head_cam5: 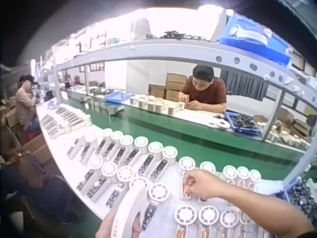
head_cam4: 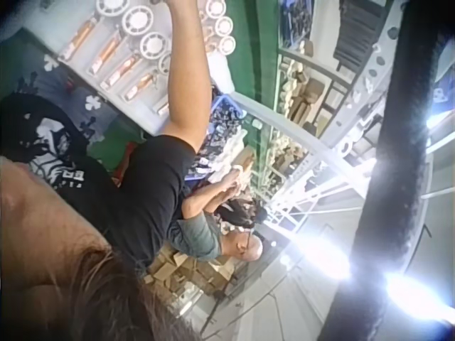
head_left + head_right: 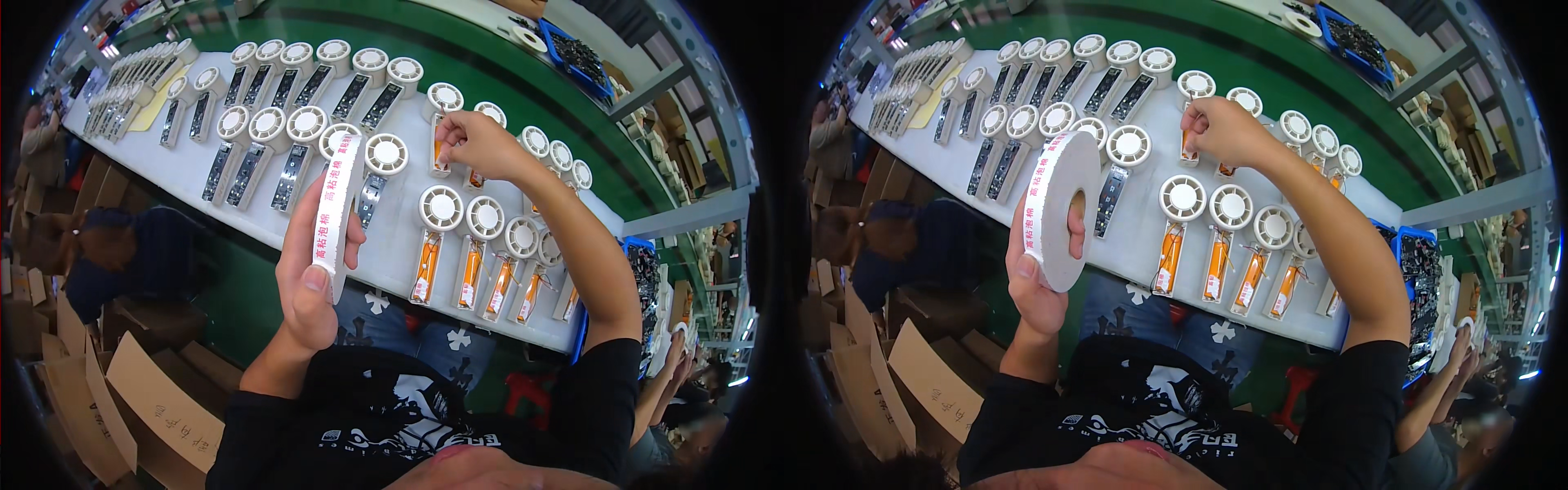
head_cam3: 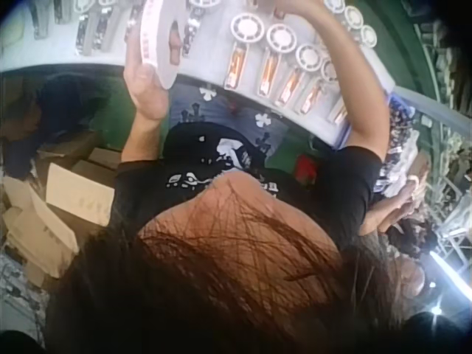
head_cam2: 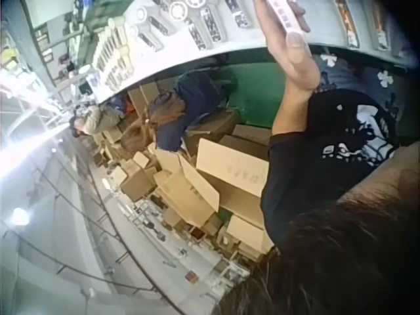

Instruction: Manually assemble handheld fans by attaching components and applying adhesive labels.

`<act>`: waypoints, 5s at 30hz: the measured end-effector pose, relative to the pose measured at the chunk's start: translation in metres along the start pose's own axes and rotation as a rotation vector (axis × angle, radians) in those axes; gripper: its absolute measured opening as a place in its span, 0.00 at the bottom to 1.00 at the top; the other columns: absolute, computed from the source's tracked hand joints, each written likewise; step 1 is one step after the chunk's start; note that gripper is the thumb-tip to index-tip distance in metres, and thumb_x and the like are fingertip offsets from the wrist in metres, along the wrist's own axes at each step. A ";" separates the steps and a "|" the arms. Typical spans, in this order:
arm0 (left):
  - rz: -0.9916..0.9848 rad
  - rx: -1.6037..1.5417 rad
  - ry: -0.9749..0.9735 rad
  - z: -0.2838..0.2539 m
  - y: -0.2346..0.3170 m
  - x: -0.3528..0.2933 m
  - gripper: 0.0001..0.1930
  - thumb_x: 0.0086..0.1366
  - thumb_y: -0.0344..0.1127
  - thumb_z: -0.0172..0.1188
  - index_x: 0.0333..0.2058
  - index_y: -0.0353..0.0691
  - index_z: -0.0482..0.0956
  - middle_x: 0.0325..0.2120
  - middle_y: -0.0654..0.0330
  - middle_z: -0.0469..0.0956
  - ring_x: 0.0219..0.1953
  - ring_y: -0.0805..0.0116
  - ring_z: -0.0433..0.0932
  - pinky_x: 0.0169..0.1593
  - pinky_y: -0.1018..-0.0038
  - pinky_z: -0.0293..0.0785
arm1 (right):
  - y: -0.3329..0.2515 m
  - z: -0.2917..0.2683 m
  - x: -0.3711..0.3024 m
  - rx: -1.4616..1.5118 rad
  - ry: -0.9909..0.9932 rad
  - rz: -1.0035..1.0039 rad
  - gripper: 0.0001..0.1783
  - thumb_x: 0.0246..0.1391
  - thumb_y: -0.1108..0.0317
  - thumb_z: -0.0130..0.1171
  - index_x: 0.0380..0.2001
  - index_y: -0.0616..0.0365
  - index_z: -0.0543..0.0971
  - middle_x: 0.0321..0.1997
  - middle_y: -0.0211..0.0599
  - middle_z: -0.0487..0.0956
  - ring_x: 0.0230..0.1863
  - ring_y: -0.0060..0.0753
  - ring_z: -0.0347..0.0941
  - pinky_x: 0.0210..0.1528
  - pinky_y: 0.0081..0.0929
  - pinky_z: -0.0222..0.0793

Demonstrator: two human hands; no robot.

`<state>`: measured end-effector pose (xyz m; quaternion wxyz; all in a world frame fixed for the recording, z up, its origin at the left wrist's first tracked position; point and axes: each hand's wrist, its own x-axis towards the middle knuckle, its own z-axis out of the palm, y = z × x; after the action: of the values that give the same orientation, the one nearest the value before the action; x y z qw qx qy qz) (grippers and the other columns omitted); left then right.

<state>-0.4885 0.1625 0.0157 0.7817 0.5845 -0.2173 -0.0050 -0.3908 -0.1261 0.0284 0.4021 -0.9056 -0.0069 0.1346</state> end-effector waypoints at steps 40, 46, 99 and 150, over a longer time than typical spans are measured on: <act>0.278 0.079 -0.150 0.058 0.000 0.028 0.41 0.68 0.61 0.47 0.61 0.25 0.64 0.54 0.41 0.73 0.54 0.58 0.73 0.58 0.62 0.67 | -0.048 -0.121 -0.202 -0.886 0.446 -0.546 0.16 0.46 0.77 0.66 0.41 0.53 0.84 0.30 0.37 0.77 0.32 0.42 0.75 0.35 0.35 0.71; 0.257 0.082 -0.231 0.042 -0.010 0.025 0.30 0.68 0.48 0.48 0.58 0.26 0.67 0.44 0.44 0.79 0.48 0.57 0.76 0.55 0.63 0.69 | 0.066 -0.188 -0.262 -1.022 0.599 0.040 0.13 0.49 0.75 0.62 0.40 0.55 0.84 0.31 0.42 0.81 0.34 0.46 0.78 0.38 0.40 0.73; 0.097 -0.279 0.014 0.111 -0.025 0.015 0.49 0.69 0.72 0.26 0.74 0.37 0.39 0.71 0.44 0.51 0.73 0.53 0.49 0.71 0.55 0.41 | -0.056 0.141 -0.196 0.188 0.405 -0.460 0.55 0.53 0.53 0.66 0.72 0.71 0.48 0.74 0.63 0.52 0.74 0.61 0.51 0.74 0.45 0.47; -0.324 0.904 0.465 -0.201 -0.135 -0.153 0.15 0.73 0.39 0.52 0.38 0.33 0.81 0.31 0.54 0.81 0.32 0.71 0.78 0.39 0.76 0.72 | 0.003 0.286 -0.139 1.968 -0.602 0.068 0.38 0.72 0.42 0.34 0.64 0.67 0.66 0.60 0.48 0.75 0.64 0.41 0.68 0.69 0.46 0.59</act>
<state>-0.5240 0.3433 -0.2032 0.4686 0.8748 0.0740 0.0983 -0.5968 0.0629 -0.1235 0.9434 -0.1038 0.0317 0.3134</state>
